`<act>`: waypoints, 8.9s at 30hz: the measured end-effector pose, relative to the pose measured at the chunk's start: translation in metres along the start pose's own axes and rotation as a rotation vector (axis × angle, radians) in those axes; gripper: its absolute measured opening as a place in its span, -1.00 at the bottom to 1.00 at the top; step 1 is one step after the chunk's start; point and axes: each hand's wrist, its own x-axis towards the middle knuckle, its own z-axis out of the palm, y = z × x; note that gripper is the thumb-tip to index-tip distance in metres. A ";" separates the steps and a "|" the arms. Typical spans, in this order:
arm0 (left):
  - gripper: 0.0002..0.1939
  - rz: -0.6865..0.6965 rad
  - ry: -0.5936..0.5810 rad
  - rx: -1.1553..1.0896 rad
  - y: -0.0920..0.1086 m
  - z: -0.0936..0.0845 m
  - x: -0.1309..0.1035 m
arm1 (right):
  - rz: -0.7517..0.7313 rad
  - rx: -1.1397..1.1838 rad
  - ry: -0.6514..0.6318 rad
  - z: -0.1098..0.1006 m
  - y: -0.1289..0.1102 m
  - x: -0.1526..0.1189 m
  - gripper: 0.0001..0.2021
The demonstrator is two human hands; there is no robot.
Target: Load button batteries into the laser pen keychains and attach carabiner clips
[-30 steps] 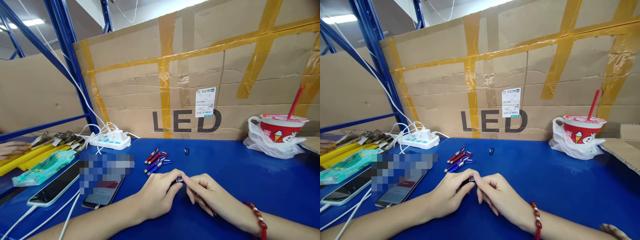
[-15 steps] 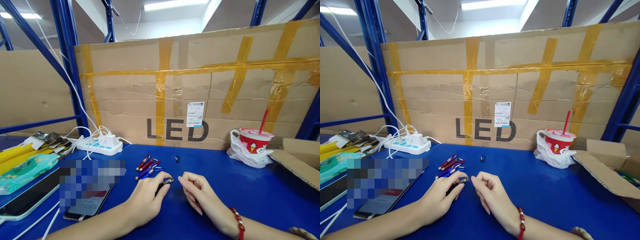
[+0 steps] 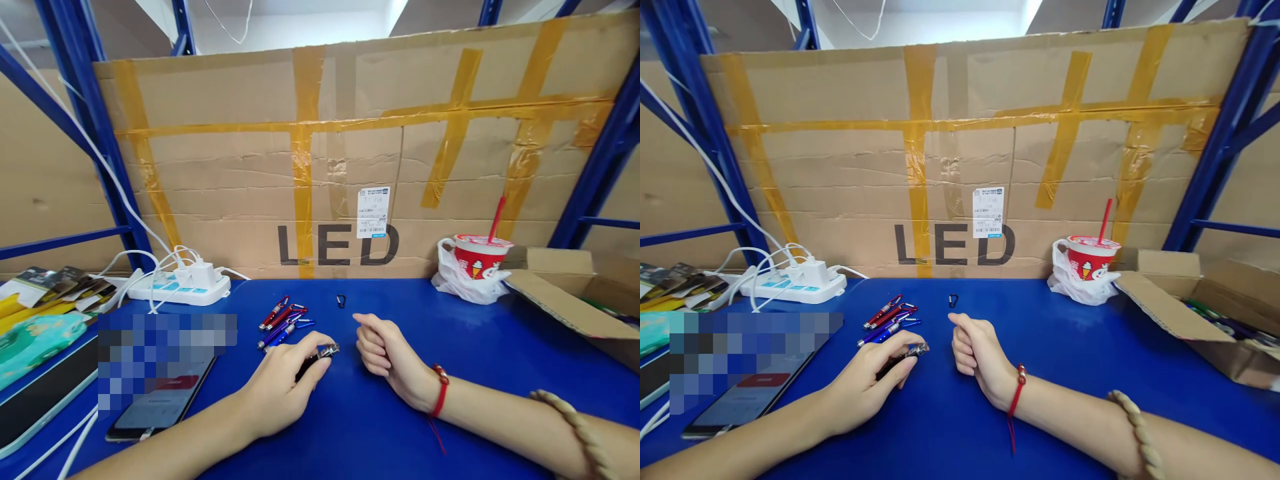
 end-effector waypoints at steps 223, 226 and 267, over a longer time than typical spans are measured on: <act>-0.80 -0.103 -0.088 0.084 -0.006 0.003 0.007 | -0.953 -1.253 -0.275 -0.024 -0.004 0.004 -0.80; -0.79 -0.079 -0.117 0.094 -0.006 0.003 0.007 | -1.132 -1.447 -0.324 -0.029 -0.008 0.003 -0.77; -0.79 -0.033 -0.124 0.060 0.000 0.004 0.008 | 0.086 -0.792 -0.247 -0.002 -0.012 0.000 -0.69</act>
